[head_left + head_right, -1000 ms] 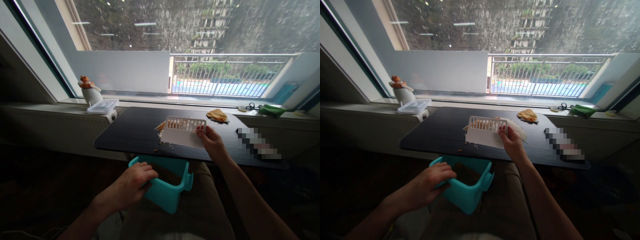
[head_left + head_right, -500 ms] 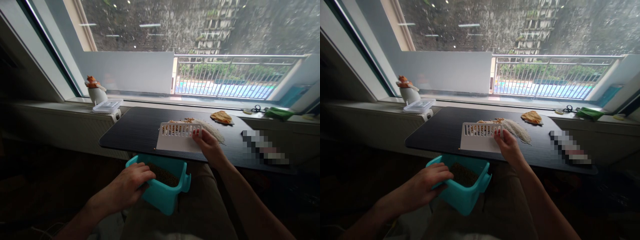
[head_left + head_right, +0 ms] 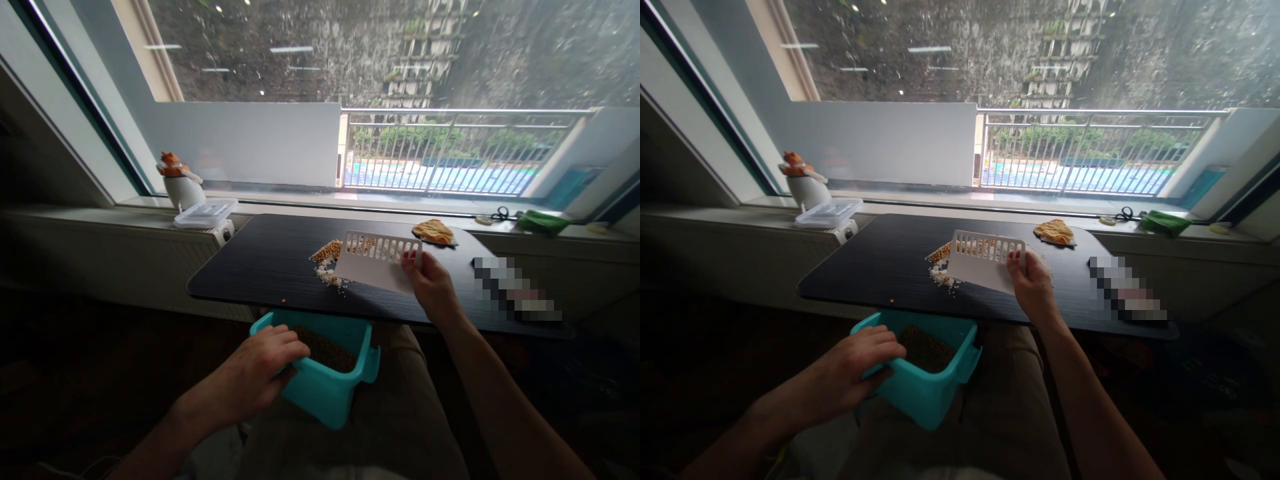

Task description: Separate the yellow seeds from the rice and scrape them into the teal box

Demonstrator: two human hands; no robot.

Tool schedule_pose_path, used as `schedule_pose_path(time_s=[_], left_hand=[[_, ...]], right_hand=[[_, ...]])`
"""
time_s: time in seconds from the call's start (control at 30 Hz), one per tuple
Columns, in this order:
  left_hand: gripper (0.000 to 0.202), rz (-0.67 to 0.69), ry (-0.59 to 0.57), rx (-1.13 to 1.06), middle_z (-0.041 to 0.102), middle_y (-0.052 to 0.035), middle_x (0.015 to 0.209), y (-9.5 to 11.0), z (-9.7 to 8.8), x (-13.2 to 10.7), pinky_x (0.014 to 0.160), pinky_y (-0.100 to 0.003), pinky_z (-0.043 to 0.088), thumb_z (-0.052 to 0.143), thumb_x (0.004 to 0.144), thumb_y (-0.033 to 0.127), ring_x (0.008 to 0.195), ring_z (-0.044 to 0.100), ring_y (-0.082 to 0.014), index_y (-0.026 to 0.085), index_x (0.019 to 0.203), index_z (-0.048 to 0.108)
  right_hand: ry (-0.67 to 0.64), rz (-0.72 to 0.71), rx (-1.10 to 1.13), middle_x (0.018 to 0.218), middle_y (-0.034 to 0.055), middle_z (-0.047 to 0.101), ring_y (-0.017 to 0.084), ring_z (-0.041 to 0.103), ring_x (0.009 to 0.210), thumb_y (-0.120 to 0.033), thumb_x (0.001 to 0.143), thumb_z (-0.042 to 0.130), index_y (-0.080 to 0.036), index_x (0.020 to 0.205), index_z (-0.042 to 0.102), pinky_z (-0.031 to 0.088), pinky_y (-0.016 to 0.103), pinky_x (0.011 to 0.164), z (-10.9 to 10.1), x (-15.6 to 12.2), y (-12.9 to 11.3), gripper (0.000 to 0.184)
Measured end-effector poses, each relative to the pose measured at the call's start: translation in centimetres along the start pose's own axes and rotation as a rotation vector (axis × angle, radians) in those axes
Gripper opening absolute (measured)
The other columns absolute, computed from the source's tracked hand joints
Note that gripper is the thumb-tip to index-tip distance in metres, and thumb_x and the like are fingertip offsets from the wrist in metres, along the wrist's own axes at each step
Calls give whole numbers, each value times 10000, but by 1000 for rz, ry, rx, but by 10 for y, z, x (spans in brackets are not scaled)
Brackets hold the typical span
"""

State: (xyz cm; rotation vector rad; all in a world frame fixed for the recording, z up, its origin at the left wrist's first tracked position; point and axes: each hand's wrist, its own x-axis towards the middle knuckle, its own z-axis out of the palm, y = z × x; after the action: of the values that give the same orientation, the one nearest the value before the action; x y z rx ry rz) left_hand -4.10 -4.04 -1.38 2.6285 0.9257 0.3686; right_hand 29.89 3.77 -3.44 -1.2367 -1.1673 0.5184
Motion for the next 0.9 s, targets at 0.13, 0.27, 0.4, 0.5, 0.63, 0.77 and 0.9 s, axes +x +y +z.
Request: schedule_pose_path(time_s=[0.13,0.27,0.4,0.5,0.63,0.77,0.9], left_hand=[[269,-2,-2,7,635,-17,987,0,-1,0,849,-327,426,572,878,-5,948,572,-208,207,1041,603],[266,-9,-3,4,638,-18,992,0,0,1,853,-328,428,578,879,-5,948,576,-207,204,1041,607],[275,-8,6,-3,639,-24,1014,-1,2,1,899,-341,429,577,886,-2,984,577,-211,208,1062,608],[273,-7,7,-1,641,-31,1020,0,3,1,923,-353,430,573,892,7,1011,578,-219,212,1068,609],[254,-15,-2,2,648,-28,1013,1,3,2,917,-351,441,567,898,19,997,587,-216,214,1054,617],[270,-11,6,1,654,-32,1044,1,3,3,936,-363,445,551,901,30,1013,590,-217,221,1079,616],[267,-10,1,-4,652,-34,1040,2,2,2,943,-380,440,544,902,30,1006,590,-218,217,1081,612]], right_hand=[[-31,18,31,779,-10,631,157,556,721,-474,784,693,-230,882,676,441,309,692,-2,-1,-4,263],[-22,26,83,792,-15,631,152,555,733,-476,757,720,-239,880,684,444,303,707,-5,-2,-7,269],[19,75,102,785,-17,644,152,565,727,-489,702,766,-238,863,684,450,307,709,-6,-2,-8,309],[11,98,108,766,-14,646,150,565,708,-488,670,787,-229,836,682,456,303,687,-5,-5,-10,325],[11,113,142,773,-17,642,143,559,715,-474,654,796,-230,834,686,463,289,682,-4,-8,-14,322],[7,112,121,764,-16,637,154,568,707,-492,670,771,-236,838,672,473,306,687,-1,-6,-13,322],[-24,114,98,757,-10,646,171,589,706,-489,668,772,-236,835,674,491,325,702,0,-6,-12,320]])
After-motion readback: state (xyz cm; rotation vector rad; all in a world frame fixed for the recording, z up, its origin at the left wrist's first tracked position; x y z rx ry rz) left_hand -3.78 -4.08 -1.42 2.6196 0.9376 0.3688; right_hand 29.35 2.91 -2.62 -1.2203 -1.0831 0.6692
